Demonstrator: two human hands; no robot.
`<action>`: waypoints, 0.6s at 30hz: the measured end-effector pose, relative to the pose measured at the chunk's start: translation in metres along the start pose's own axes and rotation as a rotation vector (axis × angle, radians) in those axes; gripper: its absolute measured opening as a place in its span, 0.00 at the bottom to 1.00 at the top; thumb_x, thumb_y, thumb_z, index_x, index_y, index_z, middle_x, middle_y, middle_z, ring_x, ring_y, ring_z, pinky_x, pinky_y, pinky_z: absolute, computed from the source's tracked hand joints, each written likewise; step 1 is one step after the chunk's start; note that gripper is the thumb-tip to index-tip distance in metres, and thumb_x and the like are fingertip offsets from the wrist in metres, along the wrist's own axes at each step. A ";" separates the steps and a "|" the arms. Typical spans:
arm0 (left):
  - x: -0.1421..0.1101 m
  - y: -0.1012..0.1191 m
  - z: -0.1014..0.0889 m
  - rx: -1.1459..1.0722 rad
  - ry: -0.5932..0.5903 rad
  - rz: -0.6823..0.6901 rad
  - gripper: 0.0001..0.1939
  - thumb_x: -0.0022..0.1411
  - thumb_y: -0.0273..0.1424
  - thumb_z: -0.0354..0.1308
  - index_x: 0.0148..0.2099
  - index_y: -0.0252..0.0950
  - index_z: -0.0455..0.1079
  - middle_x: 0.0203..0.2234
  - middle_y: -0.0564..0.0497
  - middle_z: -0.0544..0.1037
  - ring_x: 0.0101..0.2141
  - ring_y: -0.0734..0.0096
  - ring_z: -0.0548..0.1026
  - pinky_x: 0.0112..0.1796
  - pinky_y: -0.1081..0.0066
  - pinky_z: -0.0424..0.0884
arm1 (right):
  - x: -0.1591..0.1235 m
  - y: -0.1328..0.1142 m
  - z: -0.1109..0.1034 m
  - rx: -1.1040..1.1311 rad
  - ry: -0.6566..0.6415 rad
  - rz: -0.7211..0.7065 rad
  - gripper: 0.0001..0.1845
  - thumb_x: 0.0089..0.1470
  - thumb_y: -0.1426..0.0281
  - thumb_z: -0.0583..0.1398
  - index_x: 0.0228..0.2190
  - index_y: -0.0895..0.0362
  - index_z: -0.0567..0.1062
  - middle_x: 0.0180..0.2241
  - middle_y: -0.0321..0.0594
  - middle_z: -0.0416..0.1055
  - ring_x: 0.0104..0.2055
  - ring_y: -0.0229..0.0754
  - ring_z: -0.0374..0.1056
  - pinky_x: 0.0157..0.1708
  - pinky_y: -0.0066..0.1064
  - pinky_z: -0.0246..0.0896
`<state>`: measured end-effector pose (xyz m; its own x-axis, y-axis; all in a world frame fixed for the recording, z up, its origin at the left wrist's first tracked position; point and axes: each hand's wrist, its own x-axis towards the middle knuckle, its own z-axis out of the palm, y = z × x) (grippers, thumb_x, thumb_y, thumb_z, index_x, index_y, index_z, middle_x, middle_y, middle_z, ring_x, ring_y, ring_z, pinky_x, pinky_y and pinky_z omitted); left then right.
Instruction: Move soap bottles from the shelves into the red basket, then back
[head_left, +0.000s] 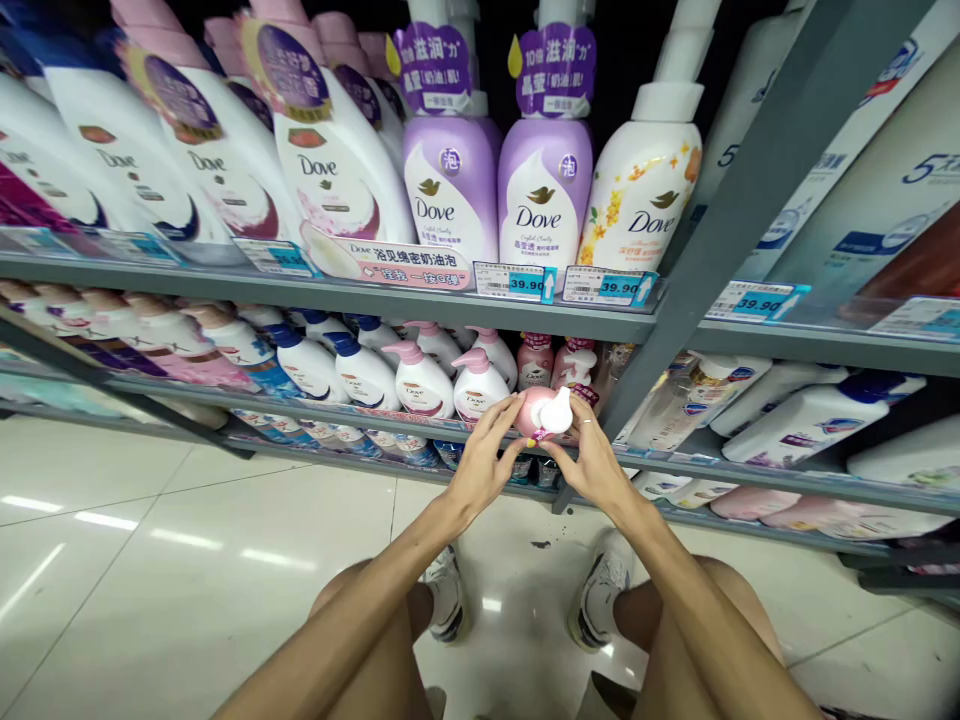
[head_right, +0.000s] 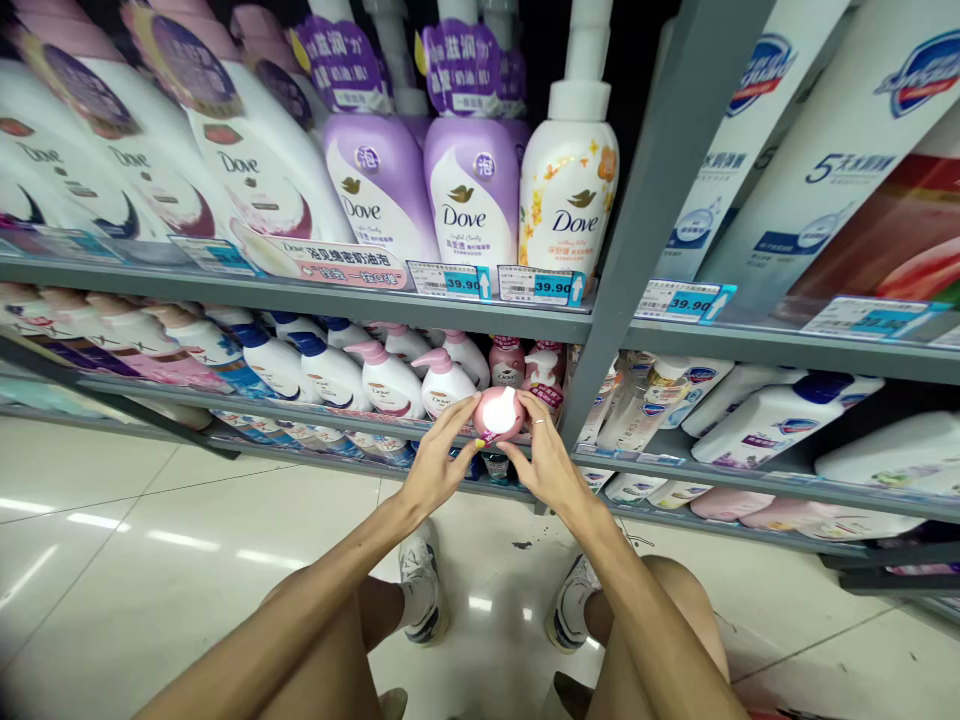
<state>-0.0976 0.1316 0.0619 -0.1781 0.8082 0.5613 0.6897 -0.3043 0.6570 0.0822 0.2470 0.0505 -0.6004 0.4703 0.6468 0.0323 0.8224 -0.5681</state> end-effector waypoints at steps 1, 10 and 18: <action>-0.001 0.000 0.000 0.003 0.000 0.010 0.28 0.76 0.36 0.52 0.75 0.44 0.59 0.68 0.39 0.67 0.67 0.55 0.67 0.67 0.55 0.65 | -0.001 0.001 0.000 -0.011 0.013 -0.017 0.41 0.67 0.67 0.63 0.73 0.52 0.51 0.70 0.55 0.58 0.73 0.54 0.56 0.71 0.52 0.58; 0.003 -0.005 0.000 0.009 0.026 0.022 0.29 0.76 0.33 0.52 0.75 0.43 0.58 0.69 0.40 0.67 0.68 0.54 0.66 0.68 0.52 0.64 | 0.003 -0.001 0.008 0.002 0.046 -0.006 0.38 0.68 0.67 0.61 0.72 0.51 0.52 0.70 0.54 0.57 0.75 0.53 0.53 0.72 0.52 0.57; 0.004 -0.017 0.003 0.003 -0.012 -0.023 0.30 0.74 0.30 0.53 0.75 0.41 0.58 0.69 0.39 0.68 0.69 0.54 0.65 0.68 0.54 0.63 | 0.005 0.002 0.016 -0.079 -0.016 0.094 0.36 0.69 0.66 0.60 0.72 0.54 0.54 0.70 0.55 0.60 0.72 0.53 0.58 0.71 0.50 0.58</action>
<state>-0.1080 0.1416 0.0519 -0.1853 0.8210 0.5400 0.6875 -0.2844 0.6682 0.0664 0.2456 0.0442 -0.6043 0.5418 0.5842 0.1513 0.7979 -0.5834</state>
